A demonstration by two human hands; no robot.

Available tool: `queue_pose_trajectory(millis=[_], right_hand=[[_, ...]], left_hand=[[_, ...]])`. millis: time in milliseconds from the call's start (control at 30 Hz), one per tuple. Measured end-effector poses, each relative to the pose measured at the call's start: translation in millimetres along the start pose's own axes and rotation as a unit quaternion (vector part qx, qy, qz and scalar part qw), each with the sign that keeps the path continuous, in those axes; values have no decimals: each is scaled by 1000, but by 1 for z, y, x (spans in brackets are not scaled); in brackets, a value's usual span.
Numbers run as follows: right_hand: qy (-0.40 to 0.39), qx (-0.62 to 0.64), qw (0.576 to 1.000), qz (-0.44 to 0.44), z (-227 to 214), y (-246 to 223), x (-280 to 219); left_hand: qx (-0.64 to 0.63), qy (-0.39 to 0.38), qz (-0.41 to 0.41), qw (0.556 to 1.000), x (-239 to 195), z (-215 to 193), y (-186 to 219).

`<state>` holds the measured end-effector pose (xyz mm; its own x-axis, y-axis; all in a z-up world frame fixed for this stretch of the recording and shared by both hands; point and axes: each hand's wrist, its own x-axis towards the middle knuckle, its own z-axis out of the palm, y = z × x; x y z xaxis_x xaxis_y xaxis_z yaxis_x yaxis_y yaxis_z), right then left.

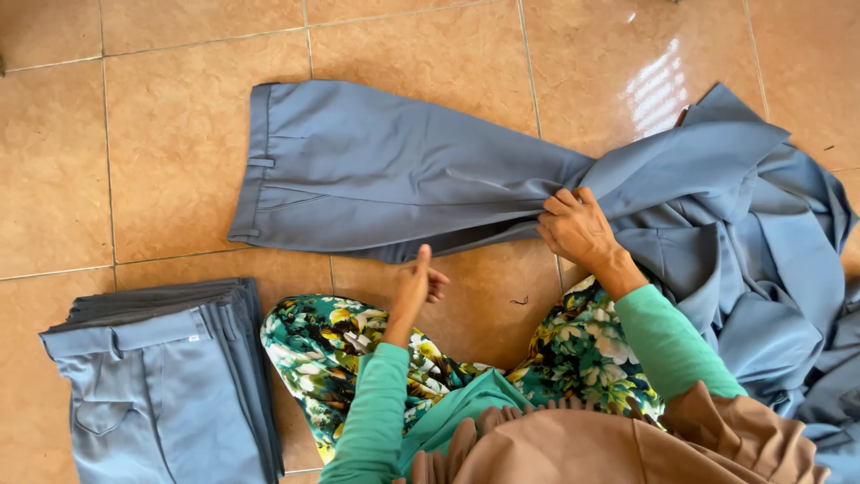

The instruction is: The person sits on a tiled floor and folds several pairs of gray trousers by hand. They smooth the fabric, fold the legs together, and then fold the trousers into neat rectangles, stacking them on the floor.

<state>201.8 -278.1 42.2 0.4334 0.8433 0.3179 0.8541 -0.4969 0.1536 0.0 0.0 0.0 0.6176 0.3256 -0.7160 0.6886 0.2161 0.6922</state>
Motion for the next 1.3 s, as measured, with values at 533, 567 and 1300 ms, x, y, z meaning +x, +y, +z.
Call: queue_pose_trajectory(millis=[533, 567, 1300], right_hand=[[74, 15, 997, 30, -18, -43, 16], [83, 12, 996, 32, -12, -37, 27], [-89, 67, 987, 116, 34, -213, -28]], left_hand=[[-464, -84, -16, 882, 28, 16, 97], [-460, -94, 22, 883, 23, -5, 110], [-379, 127, -55, 915, 87, -181, 14]])
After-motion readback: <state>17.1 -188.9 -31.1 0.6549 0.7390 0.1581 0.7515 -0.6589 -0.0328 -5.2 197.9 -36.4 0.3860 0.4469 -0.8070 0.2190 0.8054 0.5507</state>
